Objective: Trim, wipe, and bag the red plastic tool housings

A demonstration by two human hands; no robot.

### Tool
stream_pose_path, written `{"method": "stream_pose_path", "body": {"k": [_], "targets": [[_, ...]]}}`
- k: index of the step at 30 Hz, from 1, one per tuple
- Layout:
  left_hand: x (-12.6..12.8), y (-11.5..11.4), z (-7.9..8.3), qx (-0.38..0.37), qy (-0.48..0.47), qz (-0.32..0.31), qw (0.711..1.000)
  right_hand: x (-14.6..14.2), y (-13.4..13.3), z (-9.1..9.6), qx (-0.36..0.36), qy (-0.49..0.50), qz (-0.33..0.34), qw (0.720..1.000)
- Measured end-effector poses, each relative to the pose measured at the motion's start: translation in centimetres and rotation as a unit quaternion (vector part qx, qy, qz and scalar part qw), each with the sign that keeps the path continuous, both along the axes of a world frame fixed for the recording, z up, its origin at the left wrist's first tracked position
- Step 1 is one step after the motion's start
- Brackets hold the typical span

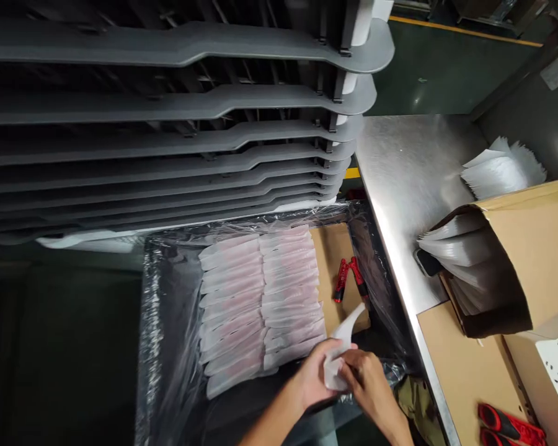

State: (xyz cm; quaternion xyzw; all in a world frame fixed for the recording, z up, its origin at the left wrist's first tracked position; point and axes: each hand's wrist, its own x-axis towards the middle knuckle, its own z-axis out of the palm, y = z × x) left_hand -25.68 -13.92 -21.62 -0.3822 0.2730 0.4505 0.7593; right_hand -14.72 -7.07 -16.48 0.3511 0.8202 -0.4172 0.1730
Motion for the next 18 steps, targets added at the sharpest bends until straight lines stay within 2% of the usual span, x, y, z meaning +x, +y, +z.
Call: {"method": "stream_pose_path", "body": {"k": [3,7,13,18], "targets": [[-1.9,-2.5,-1.0,-0.063,0.025,0.081,0.994,-3.4,-1.7,-1.6,0.018,-0.034,0.028,0.999],[-2.7,-3.9,-2.5,-0.122,0.039,0.155,0.98,-5.9,-3.3,-2.9,0.026,-0.078,0.07,0.994],[-1.2,-4.3,-4.6,-0.155,0.028,0.198,0.968,-5.0,-3.5,-4.6,0.038,-0.16,0.085,0.983],[0.5,-4.1,-5.0,-0.174,0.04,0.23,0.957,-3.4,-3.7,-5.7,0.047,-0.18,0.064,0.981]]}}
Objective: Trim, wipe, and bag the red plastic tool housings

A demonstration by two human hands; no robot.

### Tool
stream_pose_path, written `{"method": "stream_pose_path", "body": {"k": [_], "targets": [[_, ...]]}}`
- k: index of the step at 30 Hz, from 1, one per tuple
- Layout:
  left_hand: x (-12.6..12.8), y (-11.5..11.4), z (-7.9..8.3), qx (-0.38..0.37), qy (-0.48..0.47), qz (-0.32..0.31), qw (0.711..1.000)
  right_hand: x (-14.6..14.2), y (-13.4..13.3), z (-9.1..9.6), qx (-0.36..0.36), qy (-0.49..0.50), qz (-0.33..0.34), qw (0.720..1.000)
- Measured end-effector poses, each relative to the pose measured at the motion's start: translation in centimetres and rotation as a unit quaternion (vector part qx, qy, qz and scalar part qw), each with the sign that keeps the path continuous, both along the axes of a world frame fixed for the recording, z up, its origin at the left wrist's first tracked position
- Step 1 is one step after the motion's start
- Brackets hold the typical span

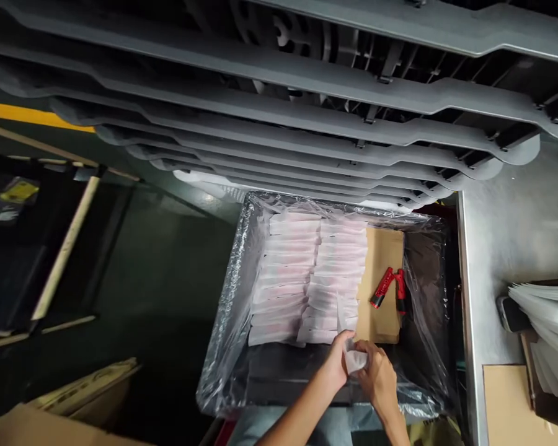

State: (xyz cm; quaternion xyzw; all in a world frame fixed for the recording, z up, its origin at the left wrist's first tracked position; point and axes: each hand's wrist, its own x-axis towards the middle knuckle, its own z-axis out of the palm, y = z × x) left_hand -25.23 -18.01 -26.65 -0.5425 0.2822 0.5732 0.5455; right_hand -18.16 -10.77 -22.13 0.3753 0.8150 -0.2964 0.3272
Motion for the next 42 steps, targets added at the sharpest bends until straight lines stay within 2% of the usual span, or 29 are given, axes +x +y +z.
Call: {"method": "stream_pose_path", "body": {"k": [8,18,24,31,39,42], "targets": [[0.1,0.1,0.2,0.006,-0.005,0.009,1.0,1.4,-1.2,-1.1,0.009,0.028,-0.026,0.999],[0.6,0.0,0.3,-0.002,-0.013,-0.005,1.0,2.8,-1.1,-1.3,0.005,0.019,-0.114,0.993],[0.7,0.2,0.4,-0.026,0.007,0.006,1.0,4.0,-1.4,-2.4,-0.055,0.087,-0.176,0.979],[-0.1,0.3,0.6,-0.023,0.021,0.027,0.999,4.5,-1.8,-3.3,-0.142,0.176,-0.249,0.942],[-0.2,0.7,1.6,0.013,-0.002,0.03,0.999,4.7,-1.5,-4.6,-0.121,0.186,-0.29,0.931],[-0.4,0.8,1.8,0.017,-0.004,0.037,0.999,4.4,-1.3,-4.5,-0.137,0.183,-0.286,0.93]]}}
